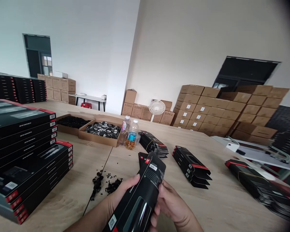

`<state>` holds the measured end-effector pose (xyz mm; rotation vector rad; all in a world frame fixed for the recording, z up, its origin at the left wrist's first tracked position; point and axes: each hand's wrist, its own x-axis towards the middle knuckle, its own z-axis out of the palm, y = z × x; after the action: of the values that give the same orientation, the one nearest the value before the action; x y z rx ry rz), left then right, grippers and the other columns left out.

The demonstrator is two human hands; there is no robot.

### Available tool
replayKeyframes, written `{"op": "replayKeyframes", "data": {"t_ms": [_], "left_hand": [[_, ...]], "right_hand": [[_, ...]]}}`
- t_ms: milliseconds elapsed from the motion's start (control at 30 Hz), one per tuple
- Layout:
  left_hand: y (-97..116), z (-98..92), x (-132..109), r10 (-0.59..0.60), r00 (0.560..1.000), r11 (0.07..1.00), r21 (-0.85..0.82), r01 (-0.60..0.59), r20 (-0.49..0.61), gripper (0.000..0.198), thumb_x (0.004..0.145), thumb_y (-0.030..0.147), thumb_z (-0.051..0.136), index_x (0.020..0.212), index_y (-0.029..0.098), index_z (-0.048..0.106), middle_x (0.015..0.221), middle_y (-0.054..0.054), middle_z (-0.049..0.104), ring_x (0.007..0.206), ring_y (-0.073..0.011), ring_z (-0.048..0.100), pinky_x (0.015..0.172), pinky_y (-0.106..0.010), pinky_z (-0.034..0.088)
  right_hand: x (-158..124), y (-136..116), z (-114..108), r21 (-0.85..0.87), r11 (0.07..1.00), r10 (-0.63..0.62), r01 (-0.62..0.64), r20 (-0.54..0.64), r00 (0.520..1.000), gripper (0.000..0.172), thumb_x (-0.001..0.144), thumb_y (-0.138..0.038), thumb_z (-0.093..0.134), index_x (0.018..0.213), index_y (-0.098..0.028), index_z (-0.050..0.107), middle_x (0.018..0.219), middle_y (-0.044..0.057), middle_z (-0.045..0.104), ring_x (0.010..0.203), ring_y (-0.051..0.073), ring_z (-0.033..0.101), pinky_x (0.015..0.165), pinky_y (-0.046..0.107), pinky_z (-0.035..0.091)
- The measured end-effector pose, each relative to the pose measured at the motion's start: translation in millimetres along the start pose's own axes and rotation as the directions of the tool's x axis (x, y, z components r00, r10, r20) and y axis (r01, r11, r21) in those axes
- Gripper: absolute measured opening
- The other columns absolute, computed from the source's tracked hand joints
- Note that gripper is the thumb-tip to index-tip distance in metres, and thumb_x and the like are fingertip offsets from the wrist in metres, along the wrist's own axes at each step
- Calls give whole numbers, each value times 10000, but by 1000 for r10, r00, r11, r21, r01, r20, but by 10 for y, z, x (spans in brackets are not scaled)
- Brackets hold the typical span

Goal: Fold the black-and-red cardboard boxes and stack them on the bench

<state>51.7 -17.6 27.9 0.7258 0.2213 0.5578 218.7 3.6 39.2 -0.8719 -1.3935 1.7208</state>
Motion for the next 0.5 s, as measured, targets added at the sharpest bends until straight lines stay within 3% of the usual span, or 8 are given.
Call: {"op": "replayKeyframes", "data": {"t_ms": [67, 100, 133, 200, 267, 300, 367, 500], "left_hand": [[11, 75, -14, 95, 985, 990, 120, -78, -142, 897, 708, 874, 328, 891, 84, 712, 735, -121, 690, 662, -235, 659, 692, -345, 493], [32, 107, -32, 194, 952, 959, 249, -133, -237, 839, 732, 850, 361, 880, 104, 716, 751, -111, 703, 681, -233, 654, 696, -336, 488], [61, 131, -54, 317, 895, 892, 420, -168, -314, 761, 763, 807, 407, 864, 120, 719, 763, -96, 714, 701, -228, 646, 695, -319, 477], [124, 148, -96, 541, 767, 658, 741, -131, -345, 593, 827, 684, 485, 816, 138, 718, 774, -62, 723, 730, -215, 626, 683, -285, 451], [177, 120, -118, 615, 722, 489, 872, -32, -318, 488, 856, 588, 520, 764, 146, 705, 740, -30, 712, 691, -193, 601, 644, -265, 428], [197, 92, -119, 613, 718, 471, 882, 3, -329, 465, 859, 563, 527, 746, 146, 699, 707, -21, 700, 653, -182, 588, 614, -260, 417], [231, 22, -108, 598, 697, 542, 840, 12, -396, 452, 851, 546, 539, 739, 138, 698, 655, -22, 688, 596, -173, 577, 568, -259, 415], [322, -112, -115, 652, 563, 703, 684, -196, -509, 422, 783, 526, 635, 861, 120, 721, 714, -56, 730, 649, -206, 645, 614, -292, 498]], "right_hand": [[47, 12, 11, 90, 996, 22, -17, -52, 998, 511, 688, -686, 702, 867, -214, 620, 443, -55, 537, 320, 124, 480, 408, 251, 417], [85, -3, 11, 124, 992, 19, -12, -62, 998, 463, 689, -636, 735, 844, -212, 634, 478, -48, 569, 349, 121, 498, 441, 262, 447], [125, -28, 10, 134, 991, -17, 29, -92, 996, 417, 687, -582, 764, 821, -203, 654, 530, -31, 612, 407, 130, 544, 503, 281, 488], [198, -83, 10, 107, 987, -104, 117, -121, 987, 340, 691, -482, 801, 819, -183, 702, 691, 20, 705, 622, 176, 657, 702, 327, 534], [245, -109, 27, 66, 984, -158, 167, -127, 979, 318, 722, -444, 790, 875, -172, 732, 826, 57, 743, 791, 214, 685, 829, 362, 516], [258, -105, 48, 49, 983, -171, 180, -144, 975, 331, 740, -456, 773, 907, -172, 735, 853, 63, 747, 812, 223, 685, 836, 372, 514], [271, -63, 119, 5, 983, -180, 184, -180, 967, 376, 762, -501, 740, 959, -181, 728, 877, 64, 748, 814, 231, 682, 800, 375, 525], [286, 90, 327, -79, 976, -215, 203, -177, 961, 409, 762, -524, 731, 1001, -193, 707, 843, 40, 732, 773, 219, 661, 721, 340, 528]]}}
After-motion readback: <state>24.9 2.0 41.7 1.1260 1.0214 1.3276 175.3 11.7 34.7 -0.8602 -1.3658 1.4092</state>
